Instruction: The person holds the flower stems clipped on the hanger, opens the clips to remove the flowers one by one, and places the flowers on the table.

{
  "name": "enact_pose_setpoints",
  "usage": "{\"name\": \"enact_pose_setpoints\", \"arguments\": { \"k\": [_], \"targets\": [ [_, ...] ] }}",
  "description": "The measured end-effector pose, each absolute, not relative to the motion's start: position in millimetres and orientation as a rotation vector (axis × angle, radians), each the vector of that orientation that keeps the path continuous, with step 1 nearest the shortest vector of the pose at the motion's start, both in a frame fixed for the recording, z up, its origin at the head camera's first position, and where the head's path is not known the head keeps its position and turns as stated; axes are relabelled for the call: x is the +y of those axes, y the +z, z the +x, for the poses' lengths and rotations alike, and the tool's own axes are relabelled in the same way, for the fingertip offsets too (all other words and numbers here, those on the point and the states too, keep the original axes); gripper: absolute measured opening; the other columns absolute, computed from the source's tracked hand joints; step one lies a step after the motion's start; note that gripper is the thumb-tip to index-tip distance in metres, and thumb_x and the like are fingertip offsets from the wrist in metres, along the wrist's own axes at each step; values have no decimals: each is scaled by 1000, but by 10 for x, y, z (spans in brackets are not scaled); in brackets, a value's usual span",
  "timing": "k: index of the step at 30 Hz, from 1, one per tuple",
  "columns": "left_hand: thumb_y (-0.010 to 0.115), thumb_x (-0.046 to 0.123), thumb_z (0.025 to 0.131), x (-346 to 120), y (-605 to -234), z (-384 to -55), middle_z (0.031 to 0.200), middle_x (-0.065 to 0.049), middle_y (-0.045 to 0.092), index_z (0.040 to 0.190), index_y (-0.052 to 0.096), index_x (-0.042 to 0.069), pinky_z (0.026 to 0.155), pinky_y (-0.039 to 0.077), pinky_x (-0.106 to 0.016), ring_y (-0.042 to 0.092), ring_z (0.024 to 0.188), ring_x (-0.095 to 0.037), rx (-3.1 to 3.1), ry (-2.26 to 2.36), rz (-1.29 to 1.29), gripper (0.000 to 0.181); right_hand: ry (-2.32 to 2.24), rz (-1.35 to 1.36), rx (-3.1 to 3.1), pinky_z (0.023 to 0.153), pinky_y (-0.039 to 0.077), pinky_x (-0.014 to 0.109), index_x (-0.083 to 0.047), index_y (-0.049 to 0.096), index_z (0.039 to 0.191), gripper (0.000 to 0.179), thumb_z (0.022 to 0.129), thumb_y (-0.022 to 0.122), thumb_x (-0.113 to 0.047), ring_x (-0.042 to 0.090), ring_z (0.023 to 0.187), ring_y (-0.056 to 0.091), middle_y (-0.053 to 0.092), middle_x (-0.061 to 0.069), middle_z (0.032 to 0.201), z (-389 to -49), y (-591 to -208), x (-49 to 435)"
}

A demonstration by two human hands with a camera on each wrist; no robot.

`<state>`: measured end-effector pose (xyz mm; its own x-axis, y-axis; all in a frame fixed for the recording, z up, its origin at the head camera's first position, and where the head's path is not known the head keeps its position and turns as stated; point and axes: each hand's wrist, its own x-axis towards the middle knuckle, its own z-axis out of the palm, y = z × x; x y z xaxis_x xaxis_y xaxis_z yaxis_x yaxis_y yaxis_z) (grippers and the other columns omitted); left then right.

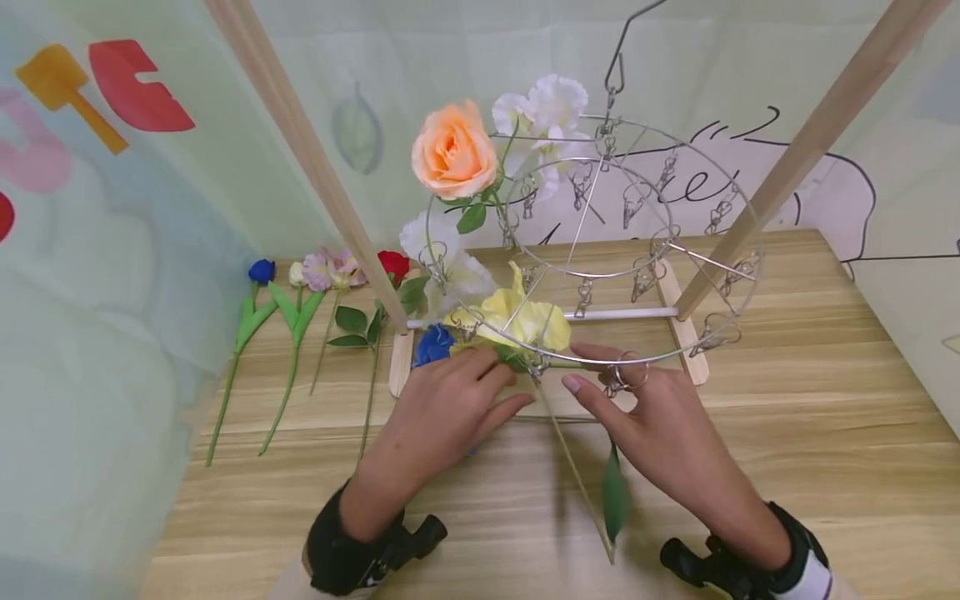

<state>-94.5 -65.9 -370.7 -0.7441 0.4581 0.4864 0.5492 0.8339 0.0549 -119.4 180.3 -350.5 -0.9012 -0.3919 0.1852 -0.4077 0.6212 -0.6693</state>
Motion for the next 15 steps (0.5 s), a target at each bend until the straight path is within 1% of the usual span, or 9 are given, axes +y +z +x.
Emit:
{"name": "enact_pose_setpoints", "arguments": {
  "k": [2, 4, 5, 9, 12, 15],
  "targets": [
    [79, 35, 98, -658, -3685, -936, 86, 3, 67, 96, 78, 13, 60, 55, -26, 63, 71, -11, -2518, -297, -754, 23, 1182, 696, -2838, 76, 63, 40, -17, 71, 139, 45, 106, 64, -46, 23, 102, 79, 81, 8, 117, -1193, -3506, 1802],
    [78, 33, 99, -657, -3666, -930, 90, 2, 68, 98, 77, 12, 63, 57, -27, 66, 75, -12, -2491, -324, -758, 21, 1200, 696, -2870, 84, 64, 47, -16, 69, 140, 48, 107, 62, -49, 26, 107, 78, 80, 7, 120, -1195, -3510, 1798],
    [78, 31, 99, -657, -3660, -926, 92, 1, 69, 100, 77, 11, 64, 59, -28, 68, 78, -13, -2480, -337, -757, 20, 1197, 694, -2889, 86, 63, 49, -17, 69, 141, 49, 107, 61, -51, 27, 109, 78, 80, 7, 120, -1196, -3512, 1798],
    [77, 27, 100, -659, -3643, -922, 100, -2, 71, 105, 71, 9, 67, 61, -30, 72, 88, -17, -2443, -393, -747, 20, 1141, 715, -2957, 87, 63, 51, -17, 69, 141, 52, 107, 58, -54, 28, 108, 78, 80, 7, 118, -1200, -3533, 1794],
    [76, 26, 100, -659, -3641, -922, 101, -2, 73, 109, 68, 8, 65, 61, -30, 73, 89, -17, -2433, -427, -742, 22, 1065, 756, -2996, 88, 62, 50, -13, 72, 137, 53, 108, 56, -54, 27, 107, 78, 79, 7, 120, -1203, -3555, 1789],
    [76, 26, 100, -655, -3644, -925, 103, -2, 74, 114, 70, 8, 66, 61, -29, 74, 90, -17, -2420, -438, -749, 24, 1003, 801, -3045, 90, 61, 51, -9, 76, 130, 56, 109, 52, -56, 27, 109, 77, 79, 9, 122, -1200, -3558, 1792]
  ]
}}
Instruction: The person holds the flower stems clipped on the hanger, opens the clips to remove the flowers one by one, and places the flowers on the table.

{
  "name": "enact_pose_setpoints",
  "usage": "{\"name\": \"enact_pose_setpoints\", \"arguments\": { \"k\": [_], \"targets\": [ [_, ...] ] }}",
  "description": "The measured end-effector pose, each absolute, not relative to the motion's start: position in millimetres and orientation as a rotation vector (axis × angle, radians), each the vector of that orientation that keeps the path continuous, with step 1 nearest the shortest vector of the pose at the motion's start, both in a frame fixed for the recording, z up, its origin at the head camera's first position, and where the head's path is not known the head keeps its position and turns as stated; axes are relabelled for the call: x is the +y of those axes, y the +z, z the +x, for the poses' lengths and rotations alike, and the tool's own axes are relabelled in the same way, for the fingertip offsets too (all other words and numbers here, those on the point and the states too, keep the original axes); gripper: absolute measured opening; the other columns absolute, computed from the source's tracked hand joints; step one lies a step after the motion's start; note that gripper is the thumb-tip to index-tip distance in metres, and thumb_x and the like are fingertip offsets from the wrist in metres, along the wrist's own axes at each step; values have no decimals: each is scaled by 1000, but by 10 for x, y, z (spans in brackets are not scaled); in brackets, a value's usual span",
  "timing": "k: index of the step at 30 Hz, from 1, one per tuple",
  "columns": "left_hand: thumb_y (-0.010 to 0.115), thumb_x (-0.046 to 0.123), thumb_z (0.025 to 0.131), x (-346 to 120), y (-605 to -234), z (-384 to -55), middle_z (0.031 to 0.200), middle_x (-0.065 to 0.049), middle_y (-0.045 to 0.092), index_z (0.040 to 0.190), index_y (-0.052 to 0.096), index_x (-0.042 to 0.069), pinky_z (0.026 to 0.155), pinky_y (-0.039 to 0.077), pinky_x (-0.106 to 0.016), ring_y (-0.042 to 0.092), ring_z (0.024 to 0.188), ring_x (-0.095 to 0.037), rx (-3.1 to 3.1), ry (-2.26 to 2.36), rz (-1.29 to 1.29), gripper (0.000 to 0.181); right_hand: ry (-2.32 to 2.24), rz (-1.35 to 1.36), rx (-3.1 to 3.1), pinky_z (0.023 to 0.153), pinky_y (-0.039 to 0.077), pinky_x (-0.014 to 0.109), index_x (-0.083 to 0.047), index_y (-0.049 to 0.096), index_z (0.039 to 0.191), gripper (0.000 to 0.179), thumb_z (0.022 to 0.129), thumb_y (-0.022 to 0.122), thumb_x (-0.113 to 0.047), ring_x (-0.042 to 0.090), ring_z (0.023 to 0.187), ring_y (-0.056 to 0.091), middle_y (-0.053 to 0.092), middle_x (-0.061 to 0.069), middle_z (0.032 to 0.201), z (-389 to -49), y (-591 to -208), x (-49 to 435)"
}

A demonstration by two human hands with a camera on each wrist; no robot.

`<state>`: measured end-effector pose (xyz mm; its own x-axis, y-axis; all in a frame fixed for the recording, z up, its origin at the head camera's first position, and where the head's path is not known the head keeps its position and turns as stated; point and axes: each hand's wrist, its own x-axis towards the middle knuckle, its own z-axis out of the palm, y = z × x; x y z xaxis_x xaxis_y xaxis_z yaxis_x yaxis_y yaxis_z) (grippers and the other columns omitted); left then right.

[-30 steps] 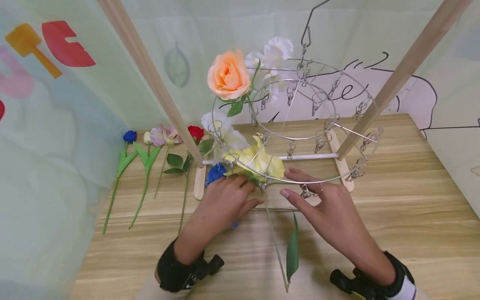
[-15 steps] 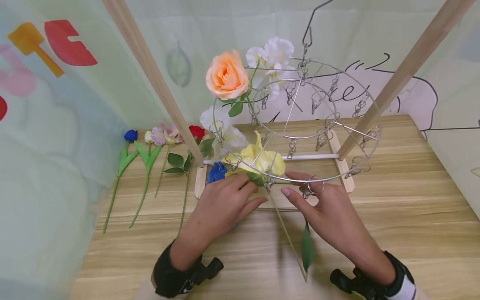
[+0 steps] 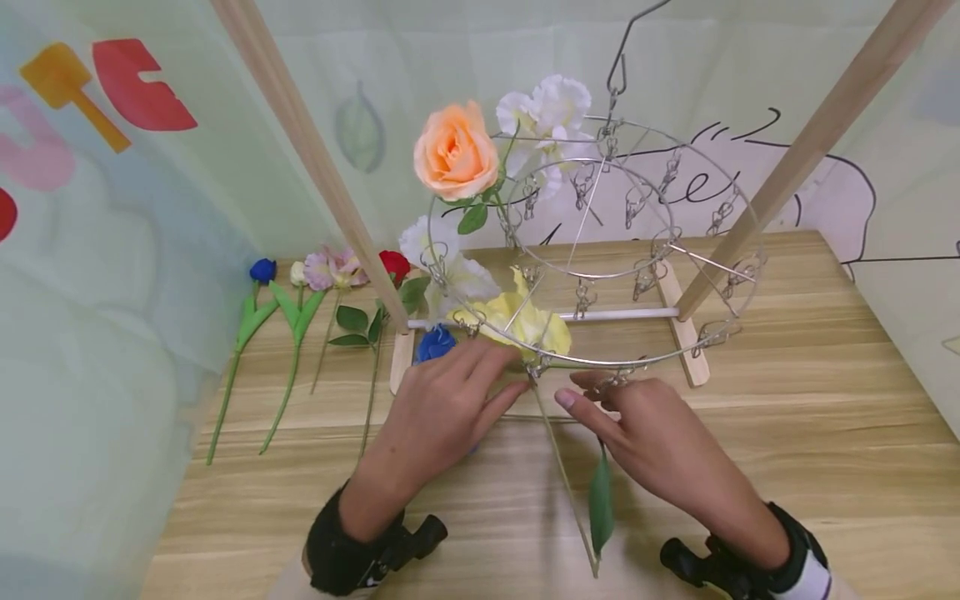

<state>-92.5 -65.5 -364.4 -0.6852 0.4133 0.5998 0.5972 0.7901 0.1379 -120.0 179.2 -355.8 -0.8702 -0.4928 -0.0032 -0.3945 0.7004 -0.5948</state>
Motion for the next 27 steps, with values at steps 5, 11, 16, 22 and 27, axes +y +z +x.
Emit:
{"name": "enact_pose_setpoints", "arguments": {
  "k": [5, 11, 16, 22, 27],
  "targets": [
    [79, 23, 98, -645, -3670, -938, 94, -1, 69, 123, 78, 10, 58, 54, -24, 67, 77, -13, -2357, -405, -794, 28, -838, -806, 2657, 89, 60, 46, -11, 80, 118, 56, 113, 44, -53, 19, 101, 76, 80, 0, 103, -1175, -3528, 1837],
    [82, 20, 95, -622, -3710, -957, 79, 3, 55, 128, 79, 17, 51, 35, -16, 46, 62, -7, -2312, -376, -832, 33, -897, -960, 2544, 72, 51, 28, -19, 79, 118, 44, 116, 40, -39, -1, 72, 57, 52, -17, 69, -1132, -3495, 1906],
    [81, 24, 96, -579, -3719, -956, 78, 4, 55, 128, 79, 20, 48, 30, -14, 45, 58, -6, -2283, -297, -842, 33, -951, -971, 2572, 78, 55, 30, -16, 77, 125, 41, 116, 43, -37, 0, 81, 63, 66, -16, 83, -1098, -3463, 1935],
    [80, 27, 97, -537, -3730, -950, 80, 4, 58, 130, 78, 20, 47, 30, -14, 48, 58, -5, -2282, -232, -859, 34, -996, -893, 2606, 92, 62, 46, -16, 76, 129, 41, 113, 51, -43, 14, 109, 75, 77, 0, 124, -1082, -3408, 1944],
    [76, 28, 100, -515, -3743, -937, 83, 4, 59, 132, 77, 21, 47, 32, -15, 43, 58, -5, -2304, -210, -868, 32, -1071, -831, 2584, 87, 64, 43, -18, 77, 122, 38, 109, 56, -48, 17, 107, 77, 78, -1, 121, -1095, -3401, 1906]
  ]
}}
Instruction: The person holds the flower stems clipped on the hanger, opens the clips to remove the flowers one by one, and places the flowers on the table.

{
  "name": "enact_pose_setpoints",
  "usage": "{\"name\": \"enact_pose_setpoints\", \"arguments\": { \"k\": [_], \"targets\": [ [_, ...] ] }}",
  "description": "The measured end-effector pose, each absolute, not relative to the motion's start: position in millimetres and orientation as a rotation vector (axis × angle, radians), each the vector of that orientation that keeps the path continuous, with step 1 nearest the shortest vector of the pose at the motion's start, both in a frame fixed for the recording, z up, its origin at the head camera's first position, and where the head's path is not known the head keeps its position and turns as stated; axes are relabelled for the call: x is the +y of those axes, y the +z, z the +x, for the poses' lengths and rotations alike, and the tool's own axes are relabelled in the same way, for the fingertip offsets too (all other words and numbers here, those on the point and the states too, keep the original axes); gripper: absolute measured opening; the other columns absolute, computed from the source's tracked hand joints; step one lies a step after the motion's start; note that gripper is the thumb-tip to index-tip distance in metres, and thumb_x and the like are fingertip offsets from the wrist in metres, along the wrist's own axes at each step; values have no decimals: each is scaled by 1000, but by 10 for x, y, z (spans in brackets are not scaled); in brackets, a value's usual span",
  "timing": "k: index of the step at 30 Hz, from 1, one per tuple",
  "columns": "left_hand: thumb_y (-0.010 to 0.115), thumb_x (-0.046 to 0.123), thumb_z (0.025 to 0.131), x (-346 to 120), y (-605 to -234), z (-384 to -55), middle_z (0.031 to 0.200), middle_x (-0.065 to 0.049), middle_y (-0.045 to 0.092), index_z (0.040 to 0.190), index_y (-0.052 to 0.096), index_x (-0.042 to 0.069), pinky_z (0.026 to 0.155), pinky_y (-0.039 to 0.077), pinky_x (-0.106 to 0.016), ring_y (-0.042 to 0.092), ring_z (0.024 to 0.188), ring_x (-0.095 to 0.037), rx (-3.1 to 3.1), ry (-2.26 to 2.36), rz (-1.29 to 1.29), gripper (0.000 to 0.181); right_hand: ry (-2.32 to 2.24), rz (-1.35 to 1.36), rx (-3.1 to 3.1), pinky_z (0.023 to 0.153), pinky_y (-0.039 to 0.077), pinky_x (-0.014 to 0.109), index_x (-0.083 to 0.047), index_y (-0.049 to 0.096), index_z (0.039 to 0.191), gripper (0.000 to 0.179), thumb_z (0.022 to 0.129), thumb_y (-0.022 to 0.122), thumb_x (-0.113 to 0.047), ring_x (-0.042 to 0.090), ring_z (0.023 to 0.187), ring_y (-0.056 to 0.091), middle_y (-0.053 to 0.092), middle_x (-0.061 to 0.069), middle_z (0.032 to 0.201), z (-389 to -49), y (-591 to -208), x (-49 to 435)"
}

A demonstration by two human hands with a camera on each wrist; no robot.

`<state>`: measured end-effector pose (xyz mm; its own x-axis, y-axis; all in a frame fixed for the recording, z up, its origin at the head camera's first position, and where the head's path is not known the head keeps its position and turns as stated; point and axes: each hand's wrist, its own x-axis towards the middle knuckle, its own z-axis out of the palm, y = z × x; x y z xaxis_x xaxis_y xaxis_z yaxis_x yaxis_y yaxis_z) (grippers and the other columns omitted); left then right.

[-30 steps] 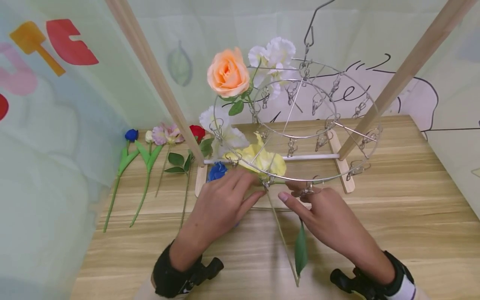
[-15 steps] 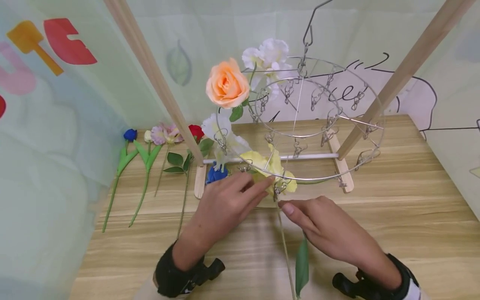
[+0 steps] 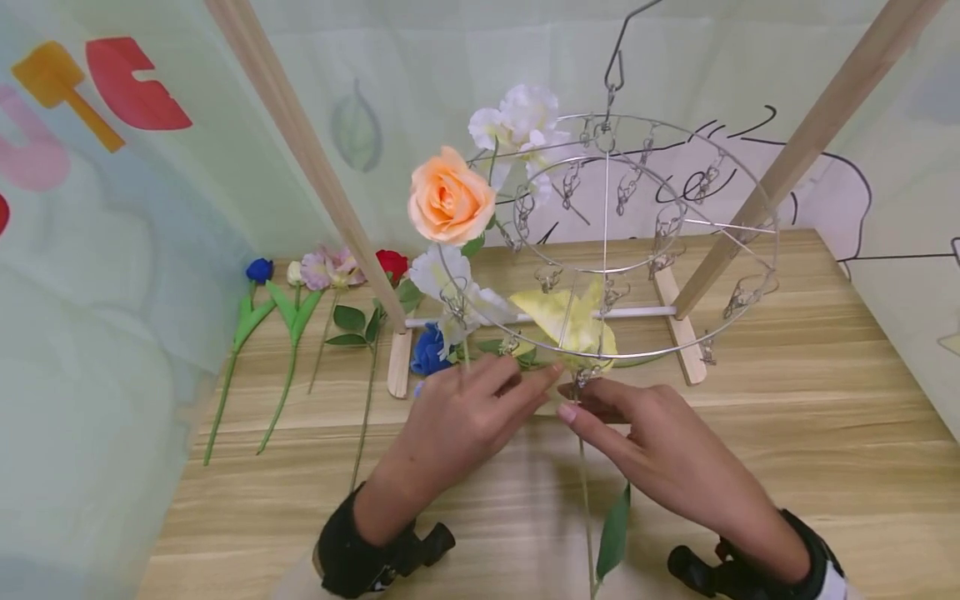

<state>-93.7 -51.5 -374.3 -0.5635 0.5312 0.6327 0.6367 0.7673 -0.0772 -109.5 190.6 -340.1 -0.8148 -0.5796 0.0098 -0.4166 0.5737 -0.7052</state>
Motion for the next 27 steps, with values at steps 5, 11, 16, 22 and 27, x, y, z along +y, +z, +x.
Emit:
{"name": "enact_pose_setpoints", "arguments": {
  "k": [5, 11, 16, 22, 27],
  "targets": [
    [74, 26, 102, -493, -3740, -926, 83, 4, 59, 132, 77, 21, 46, 30, -16, 40, 55, -5, -2292, -190, -882, 30, -1085, -801, 2615, 83, 65, 41, -15, 78, 118, 39, 108, 60, -47, 15, 102, 78, 80, -2, 117, -1106, -3426, 1874],
    [77, 26, 99, -479, -3741, -935, 84, 4, 63, 128, 78, 16, 48, 39, -15, 54, 61, -6, -2265, -216, -901, 30, -1006, -837, 2694, 79, 64, 38, -18, 80, 112, 25, 108, 63, -36, 6, 93, 74, 80, -7, 105, -1110, -3442, 1874],
    [76, 28, 100, -469, -3739, -935, 90, 3, 70, 117, 79, 12, 53, 50, -16, 66, 70, -7, -2262, -245, -899, 24, -947, -877, 2708, 72, 59, 29, -20, 80, 109, 20, 109, 63, -31, 1, 85, 69, 79, -10, 100, -1113, -3429, 1888],
    [74, 29, 100, -465, -3742, -926, 92, 1, 74, 108, 74, 9, 55, 53, -19, 70, 74, -10, -2257, -269, -878, 22, -867, -924, 2734, 73, 59, 30, -18, 79, 117, 21, 109, 63, -27, 1, 86, 69, 80, -6, 108, -1118, -3422, 1904],
    [72, 30, 102, -460, -3741, -917, 91, 1, 71, 112, 73, 9, 54, 52, -20, 68, 71, -10, -2240, -271, -879, 23, -798, -966, 2764, 81, 62, 38, -14, 78, 126, 24, 109, 62, -22, 10, 98, 75, 80, -1, 118, -1138, -3435, 1912]
  ]
}}
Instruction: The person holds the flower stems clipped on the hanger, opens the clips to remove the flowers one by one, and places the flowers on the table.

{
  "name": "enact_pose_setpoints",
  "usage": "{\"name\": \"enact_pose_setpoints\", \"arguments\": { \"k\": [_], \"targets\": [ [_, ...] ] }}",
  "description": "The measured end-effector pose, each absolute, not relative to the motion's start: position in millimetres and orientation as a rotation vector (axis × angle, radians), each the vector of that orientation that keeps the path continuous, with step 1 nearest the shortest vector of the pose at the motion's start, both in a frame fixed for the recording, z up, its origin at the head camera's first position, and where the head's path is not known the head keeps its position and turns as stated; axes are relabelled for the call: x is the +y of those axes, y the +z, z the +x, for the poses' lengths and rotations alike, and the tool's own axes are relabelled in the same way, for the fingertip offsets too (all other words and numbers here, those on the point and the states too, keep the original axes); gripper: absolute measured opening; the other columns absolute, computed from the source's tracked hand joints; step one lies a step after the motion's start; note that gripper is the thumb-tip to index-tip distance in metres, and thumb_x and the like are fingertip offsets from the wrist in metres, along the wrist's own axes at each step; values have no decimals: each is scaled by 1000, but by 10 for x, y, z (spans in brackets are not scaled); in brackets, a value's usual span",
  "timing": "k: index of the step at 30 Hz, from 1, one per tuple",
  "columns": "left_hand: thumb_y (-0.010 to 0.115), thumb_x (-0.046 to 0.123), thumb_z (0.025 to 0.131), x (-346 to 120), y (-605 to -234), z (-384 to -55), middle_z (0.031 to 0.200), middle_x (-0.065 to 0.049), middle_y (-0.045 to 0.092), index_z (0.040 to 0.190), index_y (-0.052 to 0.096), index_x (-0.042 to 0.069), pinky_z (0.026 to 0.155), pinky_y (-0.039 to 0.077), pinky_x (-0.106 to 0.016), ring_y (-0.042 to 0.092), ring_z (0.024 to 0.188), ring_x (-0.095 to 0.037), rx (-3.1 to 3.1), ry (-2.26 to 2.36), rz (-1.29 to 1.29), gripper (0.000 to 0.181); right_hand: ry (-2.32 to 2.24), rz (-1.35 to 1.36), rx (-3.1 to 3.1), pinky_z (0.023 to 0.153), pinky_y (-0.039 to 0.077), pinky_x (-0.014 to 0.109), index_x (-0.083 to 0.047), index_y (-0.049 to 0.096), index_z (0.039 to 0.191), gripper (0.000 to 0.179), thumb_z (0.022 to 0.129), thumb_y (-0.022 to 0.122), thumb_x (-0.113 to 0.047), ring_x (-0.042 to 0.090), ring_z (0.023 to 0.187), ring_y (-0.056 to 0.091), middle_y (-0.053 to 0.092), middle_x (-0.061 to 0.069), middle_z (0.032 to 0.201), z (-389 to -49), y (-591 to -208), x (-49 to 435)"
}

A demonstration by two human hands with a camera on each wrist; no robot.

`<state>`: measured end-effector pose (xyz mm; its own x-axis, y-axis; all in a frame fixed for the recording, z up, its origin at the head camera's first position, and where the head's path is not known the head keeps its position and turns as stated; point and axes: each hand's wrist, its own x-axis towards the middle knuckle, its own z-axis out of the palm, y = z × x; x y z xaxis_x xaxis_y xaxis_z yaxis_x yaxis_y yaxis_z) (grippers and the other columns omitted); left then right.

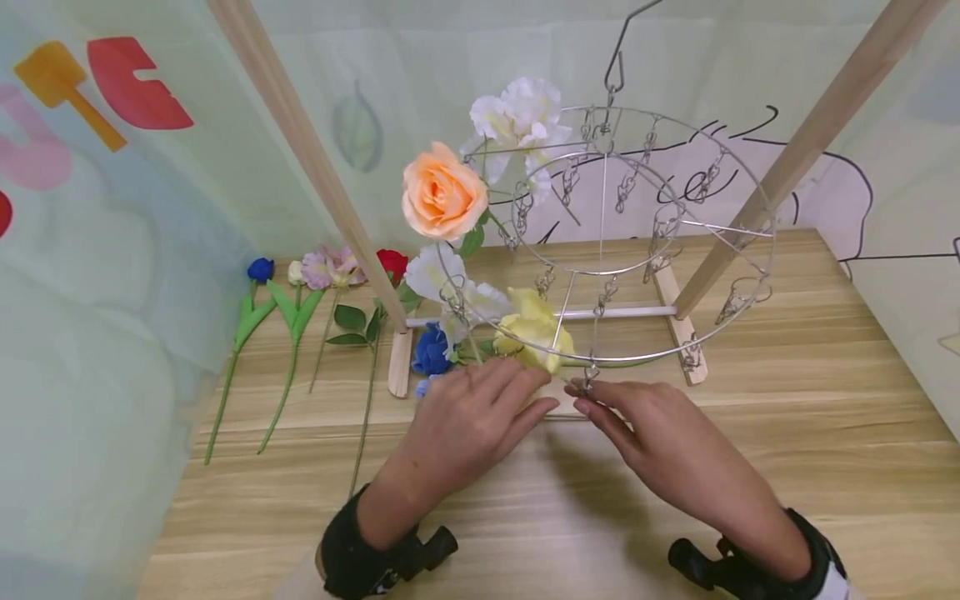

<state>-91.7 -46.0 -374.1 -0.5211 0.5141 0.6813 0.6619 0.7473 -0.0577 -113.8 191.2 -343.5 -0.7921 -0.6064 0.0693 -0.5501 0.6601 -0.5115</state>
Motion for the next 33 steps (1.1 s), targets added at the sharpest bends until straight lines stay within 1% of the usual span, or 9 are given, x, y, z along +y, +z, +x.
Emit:
{"name": "enact_pose_setpoints", "arguments": {
  "k": [2, 5, 8, 12, 16, 22, 26, 30, 33],
  "targets": [
    [72, 30, 103, -454, -3735, -902, 89, 2, 67, 116, 75, 10, 52, 50, -20, 64, 68, -9, -2246, -269, -880, 25, -779, -999, 2777, 84, 62, 41, -13, 77, 126, 24, 109, 62, -20, 14, 102, 76, 79, -1, 118, -1145, -3447, 1918],
    [74, 31, 101, -445, -3731, -893, 87, 2, 62, 122, 78, 12, 51, 46, -20, 59, 65, -8, -2258, -261, -886, 28, -756, -1049, 2802, 86, 62, 42, -14, 77, 124, 22, 108, 62, -17, 15, 102, 75, 79, -3, 115, -1155, -3462, 1922],
    [77, 31, 99, -438, -3734, -900, 86, 3, 59, 124, 79, 14, 51, 42, -17, 54, 62, -7, -2263, -263, -892, 30, -730, -1083, 2831, 80, 60, 38, -20, 76, 110, 14, 108, 62, -15, 10, 93, 71, 76, -10, 100, -1159, -3462, 1923],
    [79, 30, 98, -434, -3746, -901, 84, 3, 56, 128, 78, 18, 49, 34, -15, 48, 60, -6, -2269, -264, -892, 33, -710, -1133, 2859, 75, 58, 34, -25, 69, 101, 14, 108, 63, -15, 6, 88, 67, 71, -14, 93, -1170, -3466, 1929],
    [80, 30, 97, -427, -3752, -898, 82, 4, 53, 128, 79, 20, 49, 31, -16, 46, 60, -5, -2277, -252, -882, 32, -715, -1157, 2852, 84, 61, 37, -26, 72, 109, 13, 109, 61, -18, 9, 101, 73, 76, -11, 107, -1184, -3481, 1936],
    [79, 29, 98, -415, -3764, -905, 81, 4, 51, 120, 82, 21, 46, 30, -17, 43, 57, -5, -2256, -253, -870, 24, -716, -1189, 2850, 89, 62, 38, -28, 73, 118, 16, 110, 60, -23, 11, 108, 74, 77, -11, 115, -1192, -3498, 1939],
    [76, 27, 101, -408, -3775, -905, 80, 4, 50, 117, 83, 20, 46, 30, -19, 42, 57, -5, -2258, -275, -858, 19, -695, -1204, 2850, 89, 62, 37, -31, 71, 117, 15, 110, 60, -26, 9, 110, 73, 76, -14, 117, -1191, -3499, 1935],
    [71, 24, 104, -397, -3782, -904, 80, 5, 48, 113, 83, 18, 48, 27, -18, 40, 57, -5, -2275, -300, -857, 16, -672, -1214, 2844, 85, 61, 34, -32, 68, 110, 11, 110, 59, -27, 5, 104, 72, 74, -17, 110, -1192, -3502, 1928],
    [71, 20, 103, -391, -3782, -906, 79, 5, 48, 111, 83, 16, 48, 26, -16, 38, 57, -4, -2264, -301, -870, 15, -676, -1206, 2843, 83, 61, 34, -31, 68, 107, 10, 110, 60, -27, 5, 102, 73, 74, -17, 108, -1193, -3505, 1923]
  ]
}}
